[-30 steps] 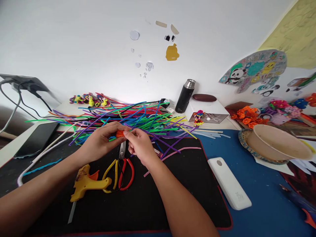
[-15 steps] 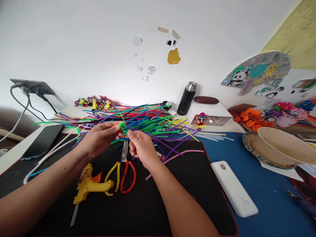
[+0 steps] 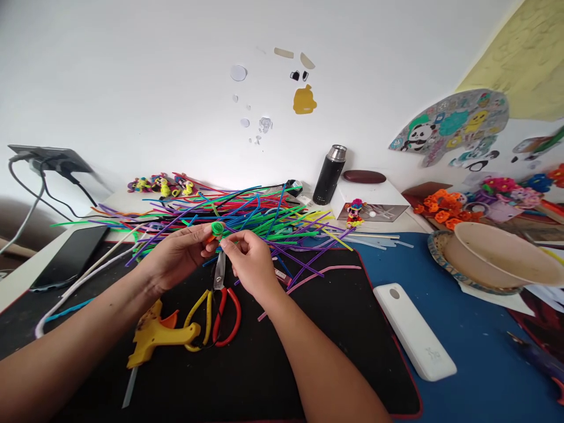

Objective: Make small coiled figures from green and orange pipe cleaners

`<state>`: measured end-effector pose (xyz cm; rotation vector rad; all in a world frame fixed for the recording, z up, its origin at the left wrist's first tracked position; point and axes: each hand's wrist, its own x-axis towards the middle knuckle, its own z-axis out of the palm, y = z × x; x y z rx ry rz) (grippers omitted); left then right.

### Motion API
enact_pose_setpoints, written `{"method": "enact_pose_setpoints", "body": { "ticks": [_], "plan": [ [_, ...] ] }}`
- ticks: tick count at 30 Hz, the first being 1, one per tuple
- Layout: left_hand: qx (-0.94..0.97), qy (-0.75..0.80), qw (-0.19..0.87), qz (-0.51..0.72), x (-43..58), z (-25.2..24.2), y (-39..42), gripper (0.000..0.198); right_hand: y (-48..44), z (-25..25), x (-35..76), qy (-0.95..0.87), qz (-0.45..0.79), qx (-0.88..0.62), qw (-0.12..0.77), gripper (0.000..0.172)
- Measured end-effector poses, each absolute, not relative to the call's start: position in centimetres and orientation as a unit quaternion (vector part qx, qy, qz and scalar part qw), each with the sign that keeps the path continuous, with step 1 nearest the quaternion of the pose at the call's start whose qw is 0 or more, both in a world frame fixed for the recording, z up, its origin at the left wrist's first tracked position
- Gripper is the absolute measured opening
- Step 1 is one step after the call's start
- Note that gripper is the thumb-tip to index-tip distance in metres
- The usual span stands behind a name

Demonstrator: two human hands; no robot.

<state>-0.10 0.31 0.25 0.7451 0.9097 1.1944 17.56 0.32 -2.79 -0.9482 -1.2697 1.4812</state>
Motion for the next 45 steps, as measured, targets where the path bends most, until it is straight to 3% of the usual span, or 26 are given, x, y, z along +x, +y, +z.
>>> {"method": "enact_pose_setpoints", "body": {
  "ticks": [7,16,30,45],
  "plan": [
    [0.287,0.428,0.692,0.505,0.3,-0.2,0.2,0.024,-0.2,-2.4,17.8,-0.615,0.416,-0.436,0.509,0.019],
    [0.281,0.441,0.702,0.484,1.0,-0.3,-0.5,0.026,-0.6,-2.7,18.2,-0.713,0.262,-0.470,0.449,0.016],
    [0.371,0.489,0.641,0.460,1.3,0.1,-0.7,0.051,-0.5,-2.8,18.4,-0.752,0.187,-0.476,0.417,0.013],
    [0.391,0.524,0.621,0.433,1.4,0.4,-0.5,0.057,-0.4,-2.7,18.6,-0.793,0.094,-0.481,0.361,0.012]
  ]
}}
